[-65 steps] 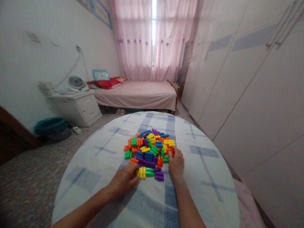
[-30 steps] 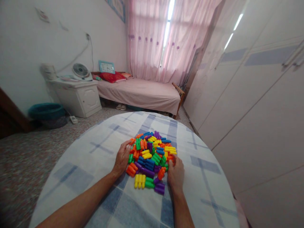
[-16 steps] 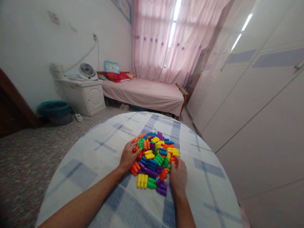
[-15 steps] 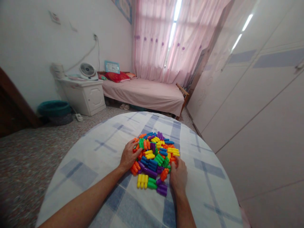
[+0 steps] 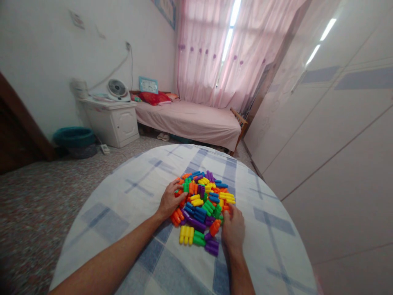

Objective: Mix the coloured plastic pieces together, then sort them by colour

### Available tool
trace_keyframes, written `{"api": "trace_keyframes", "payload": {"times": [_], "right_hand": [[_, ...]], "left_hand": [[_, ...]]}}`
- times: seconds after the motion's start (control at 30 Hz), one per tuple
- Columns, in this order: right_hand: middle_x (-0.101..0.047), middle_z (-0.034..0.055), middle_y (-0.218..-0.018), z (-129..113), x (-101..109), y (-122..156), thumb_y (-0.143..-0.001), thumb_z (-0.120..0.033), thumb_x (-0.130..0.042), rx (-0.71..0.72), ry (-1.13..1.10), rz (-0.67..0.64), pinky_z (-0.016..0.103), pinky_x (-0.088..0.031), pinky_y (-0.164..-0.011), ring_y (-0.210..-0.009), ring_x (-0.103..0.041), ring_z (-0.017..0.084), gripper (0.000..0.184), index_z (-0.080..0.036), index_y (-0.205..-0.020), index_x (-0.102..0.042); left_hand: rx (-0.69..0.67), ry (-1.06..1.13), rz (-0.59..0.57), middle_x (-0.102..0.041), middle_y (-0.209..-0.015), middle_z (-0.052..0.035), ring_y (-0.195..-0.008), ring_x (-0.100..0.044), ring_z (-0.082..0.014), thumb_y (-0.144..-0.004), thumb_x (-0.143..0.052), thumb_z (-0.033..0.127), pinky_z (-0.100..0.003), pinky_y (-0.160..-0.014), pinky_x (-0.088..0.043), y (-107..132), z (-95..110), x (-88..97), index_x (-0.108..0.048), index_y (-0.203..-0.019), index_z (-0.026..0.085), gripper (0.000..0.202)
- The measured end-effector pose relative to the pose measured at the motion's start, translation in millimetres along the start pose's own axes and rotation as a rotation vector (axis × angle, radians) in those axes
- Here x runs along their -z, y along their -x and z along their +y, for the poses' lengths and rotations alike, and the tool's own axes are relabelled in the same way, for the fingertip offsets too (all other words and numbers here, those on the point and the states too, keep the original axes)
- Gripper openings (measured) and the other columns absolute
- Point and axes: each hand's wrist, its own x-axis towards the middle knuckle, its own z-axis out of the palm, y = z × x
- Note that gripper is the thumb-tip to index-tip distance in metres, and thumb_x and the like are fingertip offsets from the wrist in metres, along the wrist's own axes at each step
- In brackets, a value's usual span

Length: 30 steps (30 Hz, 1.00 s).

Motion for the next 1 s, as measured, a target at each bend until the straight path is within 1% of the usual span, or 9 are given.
{"api": "trace_keyframes", "payload": {"times": [0.17, 0.3, 0.37, 0.47, 0.6, 0.7, 0.8, 0.9, 1.0], "right_hand": [[-0.06, 0.0128, -0.111, 1.7, -0.4, -0.3, -0.08, -0.044, -0.036, 0.007, 0.006, 0.01, 0.038, -0.039, -0.092, -0.103, -0.053, 0.025, 0.049, -0.014, -0.112, -0.059], [-0.059, 0.0126, -0.112, 3.8, -0.8, -0.5, -0.081, -0.044, -0.036, 0.016, 0.011, 0.003, 0.038, -0.039, -0.092, -0.103, -0.053, 0.025, 0.049, -0.014, -0.113, -0.059], [-0.059, 0.0122, -0.112, 4.2, -1.0, -0.3, -0.082, -0.044, -0.036, 0.017, 0.007, 0.008, 0.038, -0.039, -0.091, -0.103, -0.053, 0.025, 0.048, -0.015, -0.113, -0.059], [-0.06, 0.0118, -0.111, 4.5, -1.3, 0.1, -0.082, -0.043, -0.037, 0.018, 0.006, 0.013, 0.038, -0.039, -0.09, -0.102, -0.053, 0.025, 0.047, -0.015, -0.113, -0.059], [-0.06, 0.0119, -0.111, 4.0, -1.2, 0.5, -0.082, -0.042, -0.036, 0.018, 0.011, 0.002, 0.038, -0.039, -0.091, -0.102, -0.053, 0.025, 0.047, -0.015, -0.113, -0.058], [-0.059, 0.0125, -0.113, 2.1, -0.5, 0.7, -0.082, -0.042, -0.035, 0.014, 0.01, -0.002, 0.038, -0.038, -0.093, -0.104, -0.052, 0.025, 0.048, -0.014, -0.113, -0.058], [-0.059, 0.0131, -0.112, 0.3, 0.0, 0.8, -0.082, -0.043, -0.035, 0.026, 0.013, 0.001, 0.039, -0.037, -0.094, -0.104, -0.052, 0.025, 0.049, -0.013, -0.113, -0.058], [-0.059, 0.0132, -0.113, -0.1, 0.1, 0.8, -0.082, -0.042, -0.035, 0.029, 0.016, 0.002, 0.039, -0.037, -0.094, -0.104, -0.052, 0.025, 0.049, -0.013, -0.113, -0.059], [-0.059, 0.0126, -0.112, -0.1, 0.2, 1.0, -0.081, -0.043, -0.035, 0.031, 0.009, 0.011, 0.039, -0.038, -0.093, -0.103, -0.052, 0.025, 0.048, -0.014, -0.112, -0.059]], "left_hand": [[-0.008, 0.063, 0.001, -0.057, -0.121, -0.0085, -0.123, -0.047, -0.0222, -0.072, -0.061, 0.021, -0.04, -0.105, -0.036, -1.0, -3.7, -2.0, -0.062, -0.085, 0.019, 0.013], [-0.001, 0.177, 0.037, -0.059, -0.116, -0.0077, -0.116, -0.052, -0.0197, -0.072, -0.056, 0.017, -0.037, -0.102, -0.039, -1.2, -2.1, -1.5, -0.058, -0.083, 0.018, 0.011], [0.025, 0.233, 0.082, -0.06, -0.113, -0.007, -0.111, -0.055, -0.0185, -0.072, -0.055, 0.018, -0.035, -0.1, -0.041, -2.5, 0.5, 1.0, -0.059, -0.086, 0.018, 0.014], [0.099, 0.284, 0.162, -0.064, -0.099, -0.0051, -0.098, -0.059, -0.0175, -0.073, -0.053, 0.02, -0.034, -0.094, -0.044, -7.2, 2.0, 8.5, -0.059, -0.089, 0.017, 0.017], [0.173, 0.303, 0.282, -0.064, -0.084, -0.0028, -0.081, -0.06, -0.0165, -0.073, -0.052, 0.025, -0.031, -0.08, -0.049, -17.5, -7.3, 24.1, -0.056, -0.086, 0.017, 0.016], [0.256, 0.228, 0.37, -0.062, -0.078, -0.0015, -0.072, -0.059, -0.0157, -0.072, -0.051, 0.026, -0.028, -0.069, -0.048, -24.3, -20.9, 36.0, -0.055, -0.086, 0.018, 0.017], [0.325, 0.087, 0.374, -0.063, -0.074, -0.0014, -0.068, -0.059, -0.0162, -0.073, -0.05, 0.025, -0.026, -0.063, -0.046, -27.4, -32.8, 45.3, -0.057, -0.092, 0.018, 0.021], [0.312, -0.137, 0.327, -0.066, -0.081, -0.0047, -0.077, -0.061, -0.0196, -0.075, -0.05, 0.024, -0.03, -0.071, -0.047, -26.9, -38.3, 51.0, -0.06, -0.097, 0.019, 0.025], [0.227, -0.343, 0.327, -0.066, -0.099, -0.0109, -0.095, -0.059, -0.0249, -0.077, -0.048, 0.022, -0.038, -0.087, -0.046, -24.7, -38.1, 52.9, -0.061, -0.104, 0.016, 0.031]]}}
